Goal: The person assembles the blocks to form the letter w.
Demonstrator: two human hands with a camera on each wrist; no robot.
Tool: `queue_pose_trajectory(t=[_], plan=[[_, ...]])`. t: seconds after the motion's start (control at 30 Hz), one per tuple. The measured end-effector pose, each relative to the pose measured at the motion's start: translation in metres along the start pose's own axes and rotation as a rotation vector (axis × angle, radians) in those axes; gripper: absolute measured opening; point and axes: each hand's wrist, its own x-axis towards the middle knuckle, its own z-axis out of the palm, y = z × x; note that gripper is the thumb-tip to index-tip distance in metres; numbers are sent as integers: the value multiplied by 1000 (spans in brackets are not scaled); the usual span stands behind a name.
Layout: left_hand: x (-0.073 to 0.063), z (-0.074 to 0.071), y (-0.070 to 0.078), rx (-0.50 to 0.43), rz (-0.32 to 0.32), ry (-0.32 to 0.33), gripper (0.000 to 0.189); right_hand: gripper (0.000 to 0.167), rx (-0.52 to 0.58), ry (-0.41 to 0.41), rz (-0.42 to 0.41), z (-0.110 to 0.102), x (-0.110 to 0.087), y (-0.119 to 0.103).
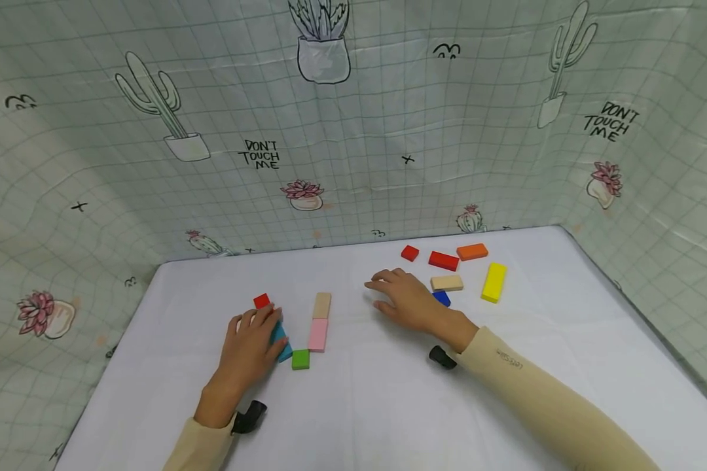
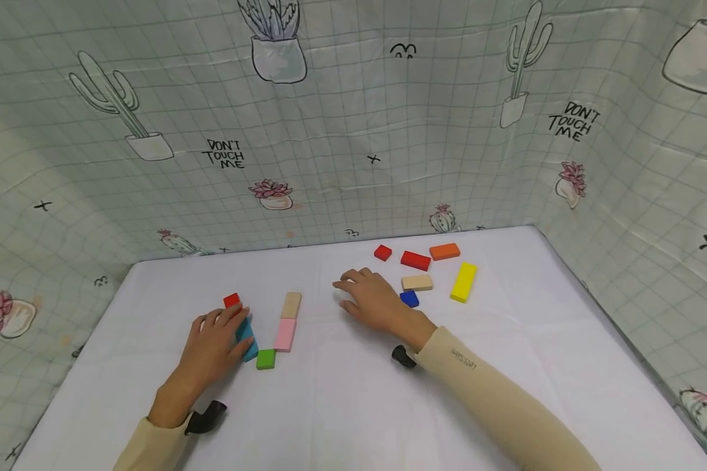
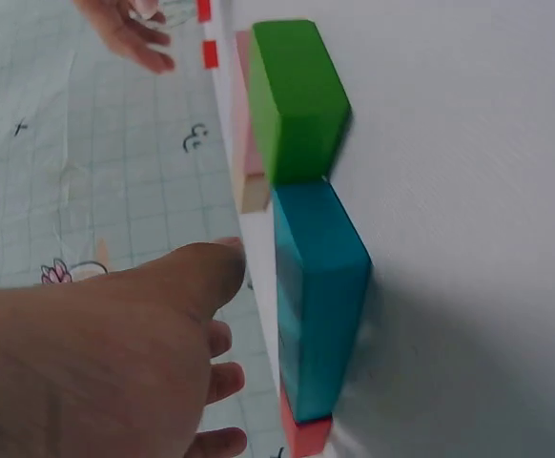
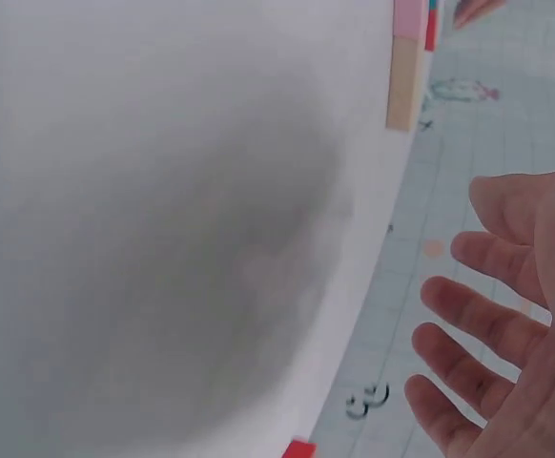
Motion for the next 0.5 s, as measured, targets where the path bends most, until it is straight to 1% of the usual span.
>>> queue_pose_trajectory(t=[0.07,0.2,0.37,0.5], plan=[[4,-1,6,-16,22,9,58,45,1,17,7,-4,-7,4],[11,1,17,-53,59,-16,57,46,0,45,20,-12,-20,14],[20,9,26,-100,105,-34,56,46,-9,76,45,-16,-37,29],[25,11,31,-119,122,-43,55,45,-24,95,63,-17,-52,40]])
